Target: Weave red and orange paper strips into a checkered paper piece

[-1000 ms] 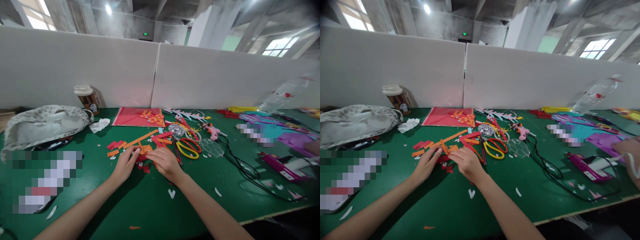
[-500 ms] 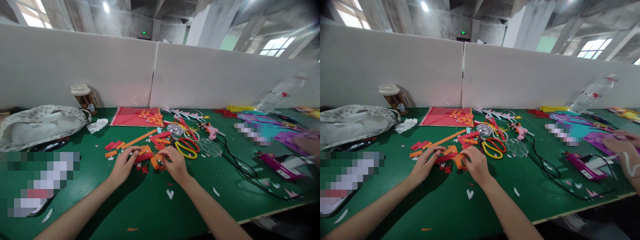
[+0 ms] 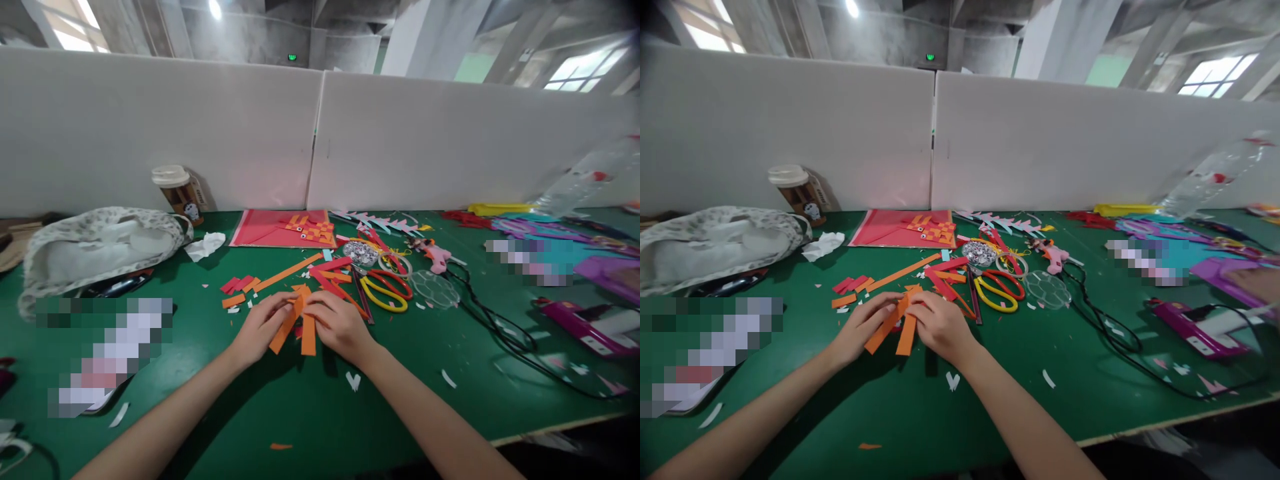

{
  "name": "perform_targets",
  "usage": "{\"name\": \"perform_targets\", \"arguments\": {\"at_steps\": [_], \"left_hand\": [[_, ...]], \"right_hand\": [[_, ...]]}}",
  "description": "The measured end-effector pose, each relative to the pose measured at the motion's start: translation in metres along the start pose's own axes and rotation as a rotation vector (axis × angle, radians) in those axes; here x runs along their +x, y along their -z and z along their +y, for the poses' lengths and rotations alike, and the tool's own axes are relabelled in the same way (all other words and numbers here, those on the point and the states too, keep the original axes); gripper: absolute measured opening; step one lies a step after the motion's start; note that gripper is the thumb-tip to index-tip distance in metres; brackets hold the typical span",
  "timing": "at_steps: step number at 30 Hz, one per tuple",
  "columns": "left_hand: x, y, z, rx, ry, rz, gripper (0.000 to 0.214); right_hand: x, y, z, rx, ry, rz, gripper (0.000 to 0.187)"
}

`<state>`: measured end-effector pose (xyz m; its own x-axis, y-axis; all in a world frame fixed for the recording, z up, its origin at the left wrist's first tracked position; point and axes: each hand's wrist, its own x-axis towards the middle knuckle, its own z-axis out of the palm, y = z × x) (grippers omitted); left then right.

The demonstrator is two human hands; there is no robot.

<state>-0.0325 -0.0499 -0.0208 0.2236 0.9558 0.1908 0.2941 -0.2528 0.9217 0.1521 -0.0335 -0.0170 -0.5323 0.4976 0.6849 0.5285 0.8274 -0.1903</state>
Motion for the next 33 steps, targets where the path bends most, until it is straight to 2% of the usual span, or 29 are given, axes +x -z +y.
{"name": "perform_targets", "arguments": {"at_steps": [4,9,13,17,21,25,30,33], "left_hand": [[0.002,-0.0017,-0.0037,-0.04,-0.017,-0.021,0.028],[0.0032,-0.0019,-0.0032,-0.009,0.001,0.022,0.028],[0.0041,-0.0014,-0.0065,-0.041,-0.031,0.009,0.026],[0.004,-0.0017,-0.0056,-0.025,-0.041,0.012,0.021],[0.003,-0.0026,-0.0025,0.015,-0.045,0.038,0.016],[0.0022,-0.0033,-0.002,0.046,-0.04,0.038,0.016],[0.003,-0.0021,-0.0051,0.13,-0.094,0.027,0.021],[0.0039,-0.0004,-0.0066,0.269,-0.195,0.021,0.029]], "right_hand": [[-0.003,-0.0019,0.0023,0.04,0.035,0.006,0.024],[-0.005,-0.0021,-0.0019,0.16,0.014,-0.045,0.024],[-0.0033,-0.0013,-0.0036,0.193,-0.01,-0.005,0.02],[-0.0053,-0.0006,-0.0014,0.139,-0.084,-0.024,0.016],[-0.0067,-0.0012,0.0,0.059,-0.213,0.032,0.013],[-0.0038,-0.0011,0.0023,0.107,-0.301,0.036,0.014],[-0.0044,-0.0013,0.004,0.137,-0.265,-0.024,0.015],[-0.0085,-0.002,0.0014,0.129,-0.223,-0.028,0.016]]}}
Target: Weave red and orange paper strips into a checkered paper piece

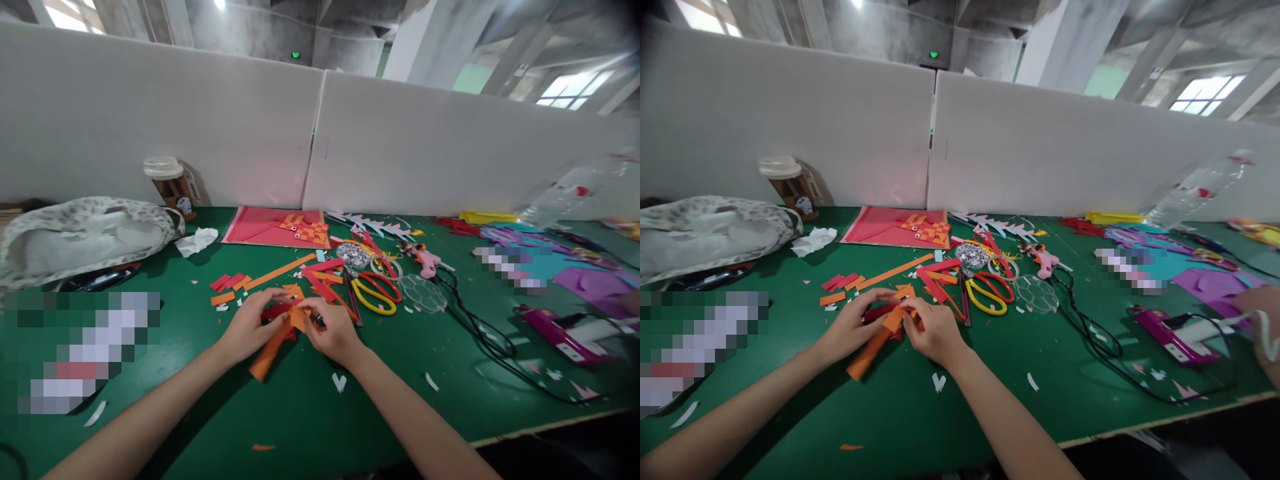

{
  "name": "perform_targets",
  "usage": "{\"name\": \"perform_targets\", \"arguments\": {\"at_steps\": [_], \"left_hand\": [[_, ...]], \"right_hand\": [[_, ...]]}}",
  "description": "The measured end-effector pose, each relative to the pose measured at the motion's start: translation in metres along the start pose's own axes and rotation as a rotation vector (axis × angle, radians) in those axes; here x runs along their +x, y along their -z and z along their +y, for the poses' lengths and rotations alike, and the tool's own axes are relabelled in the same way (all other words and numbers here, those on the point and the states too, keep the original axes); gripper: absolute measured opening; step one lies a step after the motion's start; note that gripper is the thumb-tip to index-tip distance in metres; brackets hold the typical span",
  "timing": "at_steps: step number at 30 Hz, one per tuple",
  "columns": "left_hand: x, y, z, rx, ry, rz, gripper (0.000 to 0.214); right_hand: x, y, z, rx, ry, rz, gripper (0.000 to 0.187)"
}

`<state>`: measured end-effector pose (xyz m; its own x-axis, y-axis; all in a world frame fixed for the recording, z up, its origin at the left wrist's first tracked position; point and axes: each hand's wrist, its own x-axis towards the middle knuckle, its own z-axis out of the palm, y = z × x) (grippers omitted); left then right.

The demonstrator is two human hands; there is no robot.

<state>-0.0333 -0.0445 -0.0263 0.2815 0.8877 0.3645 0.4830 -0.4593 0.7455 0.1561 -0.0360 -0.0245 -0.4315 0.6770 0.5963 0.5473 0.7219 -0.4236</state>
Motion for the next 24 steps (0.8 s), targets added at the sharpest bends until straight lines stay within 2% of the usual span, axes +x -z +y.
{"name": "perform_targets", "arguments": {"at_steps": [2,5,9,15,18,20,22,24], "left_hand": [[0.0,0.001,0.0,0.089,-0.072,-0.023,0.031],[0.001,0.0,0.002,0.127,-0.096,-0.08,0.022],[0.001,-0.001,0.003,0.113,-0.051,-0.082,0.013],[0.002,-0.002,-0.002,0.065,0.066,0.009,0.019],[0.001,-0.002,-0.003,0.055,0.093,0.057,0.018],[0.001,-0.002,-0.003,0.019,0.13,0.078,0.017],[0.001,-0.002,-0.005,-0.041,0.175,0.09,0.02],[0.001,-0.002,-0.008,-0.103,0.225,0.116,0.021]], "right_hand": [[-0.003,-0.001,-0.002,-0.01,0.003,0.013,0.016],[-0.005,-0.003,-0.004,-0.018,0.003,0.024,0.018],[-0.004,-0.007,-0.002,-0.023,0.005,0.044,0.019],[0.002,-0.014,0.0,-0.045,0.017,0.03,0.018],[0.006,-0.008,0.001,-0.023,-0.003,0.002,0.029],[0.01,0.0,0.005,-0.048,-0.037,0.035,0.037],[0.013,0.009,0.012,-0.166,-0.07,0.104,0.032],[0.016,0.018,0.022,-0.317,-0.182,0.113,0.028]]}}
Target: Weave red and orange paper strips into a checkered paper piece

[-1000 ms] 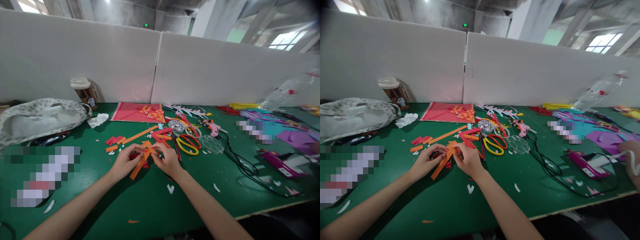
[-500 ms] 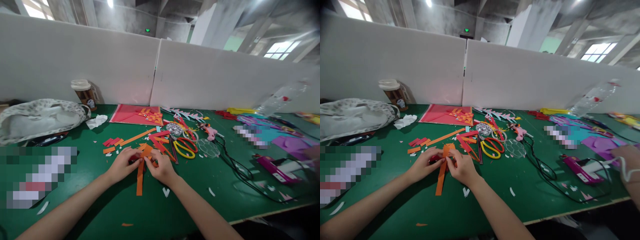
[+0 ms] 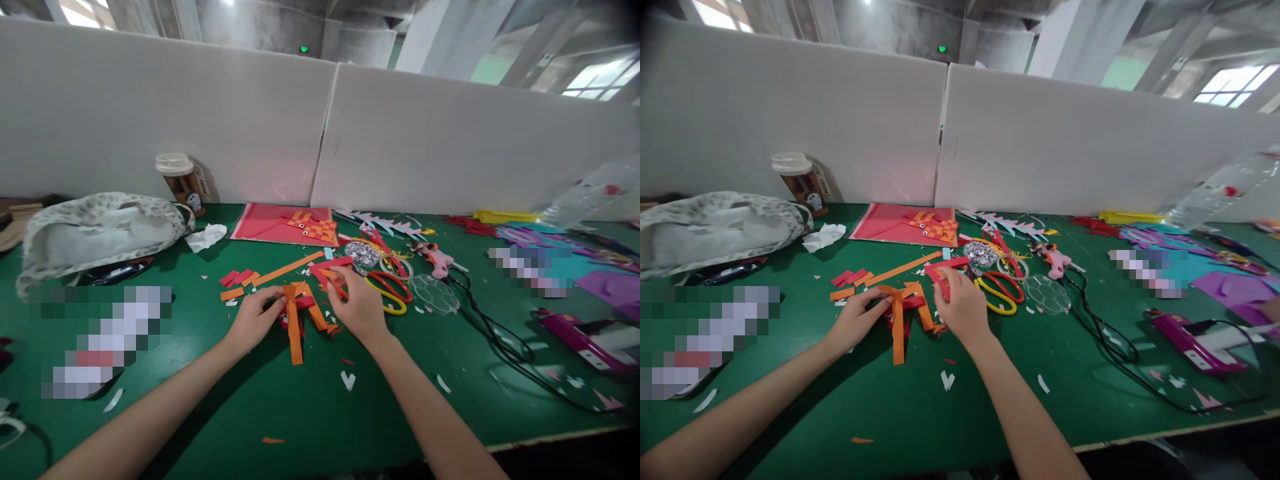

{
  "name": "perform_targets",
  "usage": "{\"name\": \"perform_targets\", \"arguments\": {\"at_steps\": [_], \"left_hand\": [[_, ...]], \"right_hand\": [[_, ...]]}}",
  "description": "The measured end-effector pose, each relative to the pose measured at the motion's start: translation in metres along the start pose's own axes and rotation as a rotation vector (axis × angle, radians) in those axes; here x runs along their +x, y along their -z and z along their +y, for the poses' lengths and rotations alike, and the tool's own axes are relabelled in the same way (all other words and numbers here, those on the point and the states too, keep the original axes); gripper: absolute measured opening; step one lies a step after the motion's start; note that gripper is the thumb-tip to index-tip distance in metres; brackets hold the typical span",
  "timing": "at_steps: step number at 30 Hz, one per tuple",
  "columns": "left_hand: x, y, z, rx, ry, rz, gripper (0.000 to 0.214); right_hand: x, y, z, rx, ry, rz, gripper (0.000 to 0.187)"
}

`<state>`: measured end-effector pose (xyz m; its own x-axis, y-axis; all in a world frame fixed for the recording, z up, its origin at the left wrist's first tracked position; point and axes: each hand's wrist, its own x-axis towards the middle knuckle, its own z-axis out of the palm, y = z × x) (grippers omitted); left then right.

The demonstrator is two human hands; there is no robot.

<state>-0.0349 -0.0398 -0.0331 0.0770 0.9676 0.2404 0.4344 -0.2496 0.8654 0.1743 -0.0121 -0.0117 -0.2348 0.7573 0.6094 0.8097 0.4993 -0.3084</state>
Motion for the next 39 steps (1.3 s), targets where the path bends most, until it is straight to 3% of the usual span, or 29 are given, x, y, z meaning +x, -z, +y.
{"name": "perform_targets", "arguments": {"at_steps": [6,14,19,23,26,30,36,39], "left_hand": [[0.003,0.001,-0.005,-0.224,0.139,0.053,0.023],[0.004,0.0,0.0,-0.353,0.159,0.048,0.016],[0.006,-0.001,-0.004,-0.389,0.116,0.057,0.013],[0.008,-0.002,-0.002,-0.426,0.109,0.093,0.013],[0.012,-0.005,0.004,-0.485,0.164,0.087,0.016],[0.021,-0.012,0.011,-0.631,0.322,0.181,0.021],[0.027,-0.02,0.013,-0.754,0.401,0.21,0.026],[0.024,-0.014,0.01,-0.751,0.399,0.248,0.026]], "right_hand": [[0.003,0.021,0.021,-0.157,-0.177,-0.207,0.04],[-0.02,0.045,0.02,-0.242,-0.133,-0.394,0.008],[-0.014,0.048,0.014,-0.197,-0.079,-0.31,0.008],[0.007,0.05,0.004,0.013,-0.043,-0.172,0.009],[0.021,0.046,0.001,0.152,0.016,-0.166,0.008],[0.029,0.036,0.0,0.308,0.044,-0.219,0.01],[0.019,0.02,0.013,0.405,-0.046,-0.236,0.014],[0.015,0.016,0.028,0.34,-0.144,-0.16,0.017]]}}
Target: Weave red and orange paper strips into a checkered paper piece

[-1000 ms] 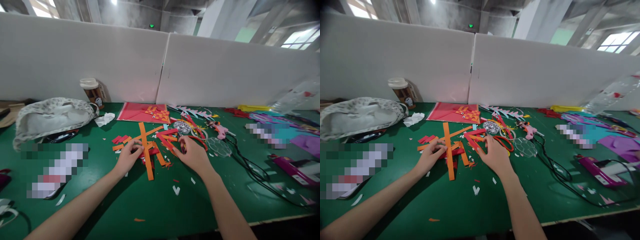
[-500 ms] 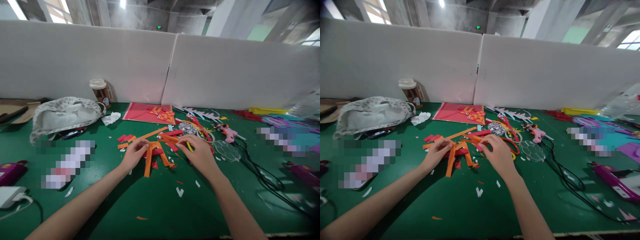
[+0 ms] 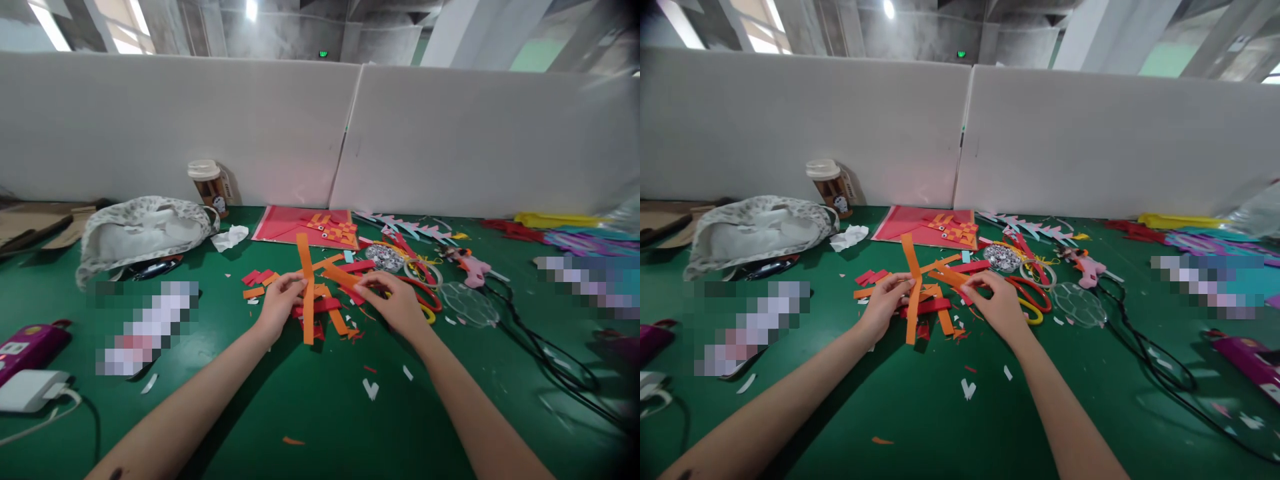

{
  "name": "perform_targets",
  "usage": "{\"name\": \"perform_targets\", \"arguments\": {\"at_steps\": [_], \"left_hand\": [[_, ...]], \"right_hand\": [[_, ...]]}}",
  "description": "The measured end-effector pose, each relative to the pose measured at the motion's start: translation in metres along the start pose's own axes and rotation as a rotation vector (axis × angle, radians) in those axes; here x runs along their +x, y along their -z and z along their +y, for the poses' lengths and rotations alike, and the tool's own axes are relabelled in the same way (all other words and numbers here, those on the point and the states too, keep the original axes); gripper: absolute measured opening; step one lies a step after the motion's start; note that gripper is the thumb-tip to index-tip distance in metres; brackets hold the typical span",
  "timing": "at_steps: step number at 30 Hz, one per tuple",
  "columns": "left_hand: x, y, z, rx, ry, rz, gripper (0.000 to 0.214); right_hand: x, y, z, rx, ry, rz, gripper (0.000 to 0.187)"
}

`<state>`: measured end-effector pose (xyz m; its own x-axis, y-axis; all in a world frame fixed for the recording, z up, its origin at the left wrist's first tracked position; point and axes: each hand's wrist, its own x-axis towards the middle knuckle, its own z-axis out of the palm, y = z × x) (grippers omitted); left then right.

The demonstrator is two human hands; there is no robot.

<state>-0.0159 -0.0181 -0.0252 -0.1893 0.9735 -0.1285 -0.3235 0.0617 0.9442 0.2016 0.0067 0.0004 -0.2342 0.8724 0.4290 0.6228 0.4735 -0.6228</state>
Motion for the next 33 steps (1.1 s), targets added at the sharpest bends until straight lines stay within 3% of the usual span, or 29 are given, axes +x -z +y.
{"name": "perform_targets", "arguments": {"at_steps": [3,5,7,10,13,19,23,28,33], "left_hand": [[0.002,0.007,0.001,-0.052,-0.043,0.017,0.026],[0.004,0.01,0.001,-0.064,-0.042,0.031,0.027],[0.006,0.011,0.0,-0.041,-0.026,0.031,0.028],[0.006,0.01,-0.002,0.016,-0.015,0.02,0.029],[0.003,0.009,0.0,0.066,0.002,0.038,0.031],[0.002,0.01,0.004,0.072,0.056,0.084,0.032],[0.004,0.012,0.001,0.026,0.03,0.084,0.03],[0.002,0.008,0.0,-0.042,-0.042,0.009,0.023],[-0.005,0.001,-0.002,0.049,0.003,-0.167,0.023]], "right_hand": [[0.001,0.002,0.008,-0.182,-0.046,0.247,0.021],[0.001,-0.001,0.006,-0.279,0.025,0.325,0.027],[-0.001,-0.009,-0.002,-0.284,0.151,0.211,0.031],[-0.007,-0.026,-0.015,-0.272,0.341,-0.198,0.034],[-0.01,-0.035,-0.019,-0.29,0.348,-0.276,0.024],[-0.011,-0.024,-0.01,-0.101,0.053,0.078,0.022],[-0.008,-0.021,-0.012,0.344,-0.237,0.192,0.028],[-0.006,-0.024,-0.017,0.823,-0.544,0.184,0.033],[-0.008,-0.03,-0.026,0.91,-0.632,0.051,0.032]]}}
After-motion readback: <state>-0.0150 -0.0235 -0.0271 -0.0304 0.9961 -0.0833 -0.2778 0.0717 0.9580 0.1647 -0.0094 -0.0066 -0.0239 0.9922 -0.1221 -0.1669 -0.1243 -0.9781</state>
